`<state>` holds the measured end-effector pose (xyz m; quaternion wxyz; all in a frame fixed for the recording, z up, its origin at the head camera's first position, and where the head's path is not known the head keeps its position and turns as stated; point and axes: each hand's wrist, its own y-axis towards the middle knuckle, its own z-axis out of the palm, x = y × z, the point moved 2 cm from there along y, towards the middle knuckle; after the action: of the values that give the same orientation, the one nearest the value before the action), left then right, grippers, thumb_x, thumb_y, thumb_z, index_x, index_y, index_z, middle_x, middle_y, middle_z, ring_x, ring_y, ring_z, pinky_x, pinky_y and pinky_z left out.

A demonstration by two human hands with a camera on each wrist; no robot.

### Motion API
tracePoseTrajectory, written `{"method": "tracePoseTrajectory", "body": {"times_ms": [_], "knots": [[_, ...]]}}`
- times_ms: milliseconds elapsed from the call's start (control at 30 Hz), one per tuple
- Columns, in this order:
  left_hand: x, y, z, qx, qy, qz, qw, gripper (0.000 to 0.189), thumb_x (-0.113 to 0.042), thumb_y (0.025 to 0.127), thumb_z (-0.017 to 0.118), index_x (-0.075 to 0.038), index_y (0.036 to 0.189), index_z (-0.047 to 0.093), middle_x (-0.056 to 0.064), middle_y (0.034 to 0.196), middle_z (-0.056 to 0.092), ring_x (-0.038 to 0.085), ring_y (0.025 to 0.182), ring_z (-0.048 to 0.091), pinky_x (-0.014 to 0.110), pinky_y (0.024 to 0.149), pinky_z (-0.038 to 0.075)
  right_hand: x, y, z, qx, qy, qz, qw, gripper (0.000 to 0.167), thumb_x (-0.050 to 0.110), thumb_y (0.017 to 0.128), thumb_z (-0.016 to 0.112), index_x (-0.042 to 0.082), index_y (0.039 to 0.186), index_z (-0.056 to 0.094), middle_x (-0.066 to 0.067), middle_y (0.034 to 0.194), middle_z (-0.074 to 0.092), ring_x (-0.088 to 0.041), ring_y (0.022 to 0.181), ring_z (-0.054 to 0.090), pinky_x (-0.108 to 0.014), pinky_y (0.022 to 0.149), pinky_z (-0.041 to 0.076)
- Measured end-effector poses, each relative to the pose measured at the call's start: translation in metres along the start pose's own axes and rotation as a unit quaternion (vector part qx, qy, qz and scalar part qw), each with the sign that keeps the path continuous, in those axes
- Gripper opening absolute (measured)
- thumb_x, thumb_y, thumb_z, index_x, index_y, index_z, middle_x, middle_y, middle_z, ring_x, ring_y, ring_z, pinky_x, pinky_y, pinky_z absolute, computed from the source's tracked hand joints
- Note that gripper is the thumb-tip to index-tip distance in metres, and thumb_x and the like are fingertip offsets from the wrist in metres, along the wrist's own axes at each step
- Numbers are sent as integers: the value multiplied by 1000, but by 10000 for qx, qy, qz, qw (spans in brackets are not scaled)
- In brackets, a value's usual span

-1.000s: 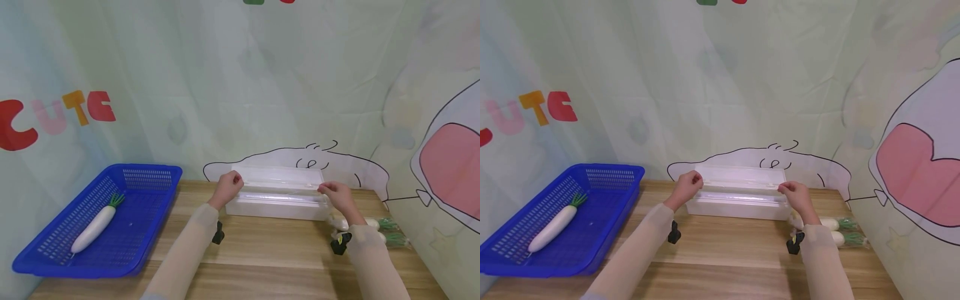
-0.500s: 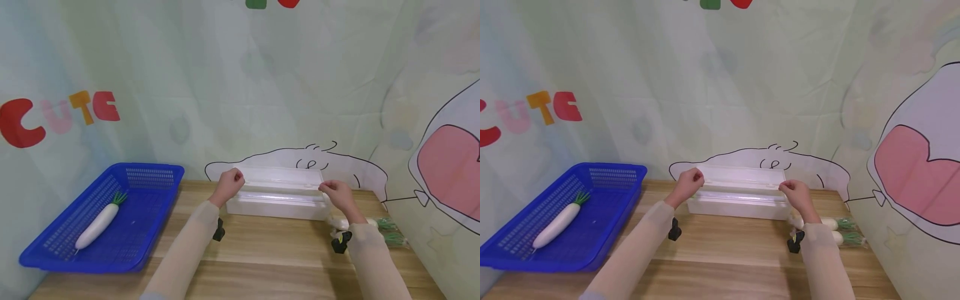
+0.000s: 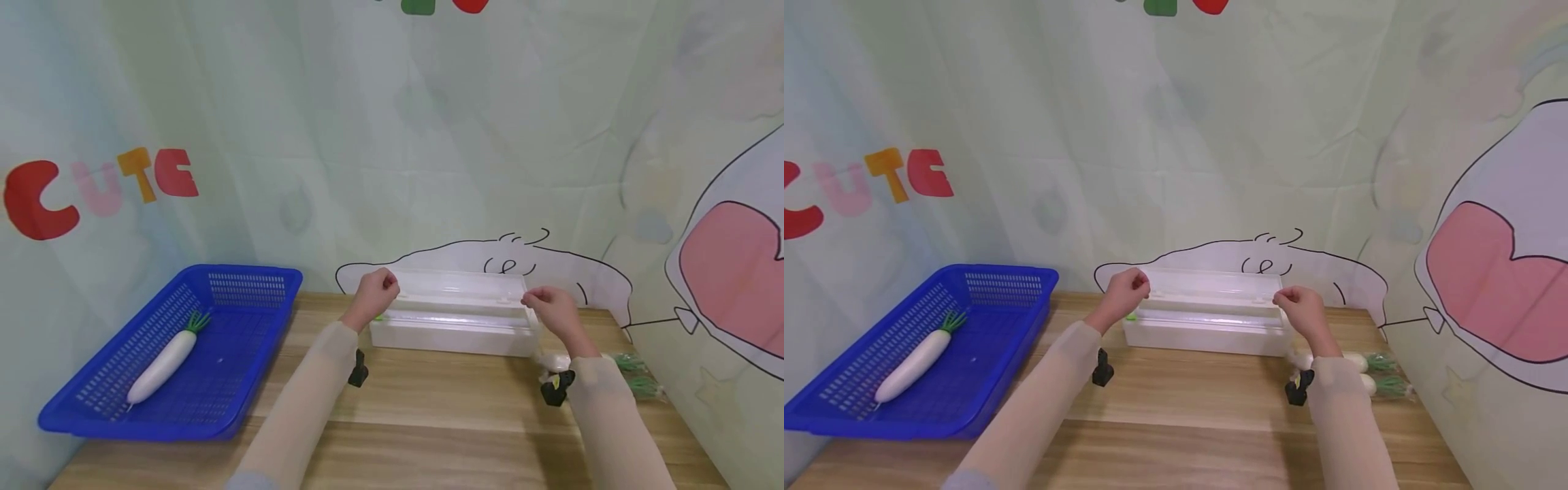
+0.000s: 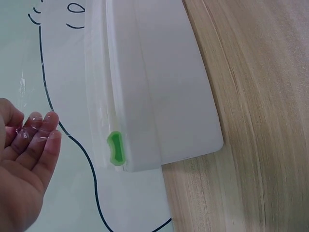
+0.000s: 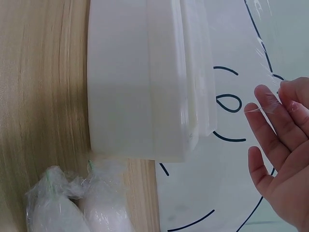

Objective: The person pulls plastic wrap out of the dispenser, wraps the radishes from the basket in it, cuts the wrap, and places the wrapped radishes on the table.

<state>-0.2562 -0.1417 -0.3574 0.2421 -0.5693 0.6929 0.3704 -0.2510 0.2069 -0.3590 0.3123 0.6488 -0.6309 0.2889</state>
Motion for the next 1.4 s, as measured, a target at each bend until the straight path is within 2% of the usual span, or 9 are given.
{"method": "tracePoseTrajectory", "body": {"times_ms": [300,533,800,1000,1400], "knots": [[-3,0,-4,-33,-62,49,10000,9,-6,91,52,-2,92,60,9,86,62,19,77,55,29,69,47,6,-2,-4,-59,18,-124,9999,39,26,100,49,-6,119,58,-26,118,63,-37,111,56,-48,93,45],[-7,-2,-9,-96,-102,173,9998,9,-6,90,52,-1,92,59,10,85,63,20,77,55,29,69,47,11,-4,-7,-10,42,-27,10000,39,26,100,48,-6,120,57,-26,120,61,-38,113,55,-50,95,44],[-12,-3,-12,-66,-181,69,9998,10,-7,92,51,-2,95,59,10,89,63,20,81,57,30,72,47,15,-6,-12,-83,-134,-4,9999,42,31,100,48,-5,121,57,-26,120,61,-39,113,54,-51,94,44],[-15,-3,-14,-31,-212,-10,9998,10,-8,93,51,-3,96,59,10,91,63,21,83,58,30,73,48,17,-7,-15,-25,-33,14,10000,44,32,101,47,-4,123,55,-26,123,59,-39,117,52,-52,97,42],[-21,0,-21,-129,-264,130,9995,11,-7,91,51,-1,95,59,11,88,63,22,81,59,31,72,48,24,-5,-20,-133,-54,-66,9999,44,33,100,47,-4,122,56,-24,121,60,-38,116,52,-51,97,41]]}}
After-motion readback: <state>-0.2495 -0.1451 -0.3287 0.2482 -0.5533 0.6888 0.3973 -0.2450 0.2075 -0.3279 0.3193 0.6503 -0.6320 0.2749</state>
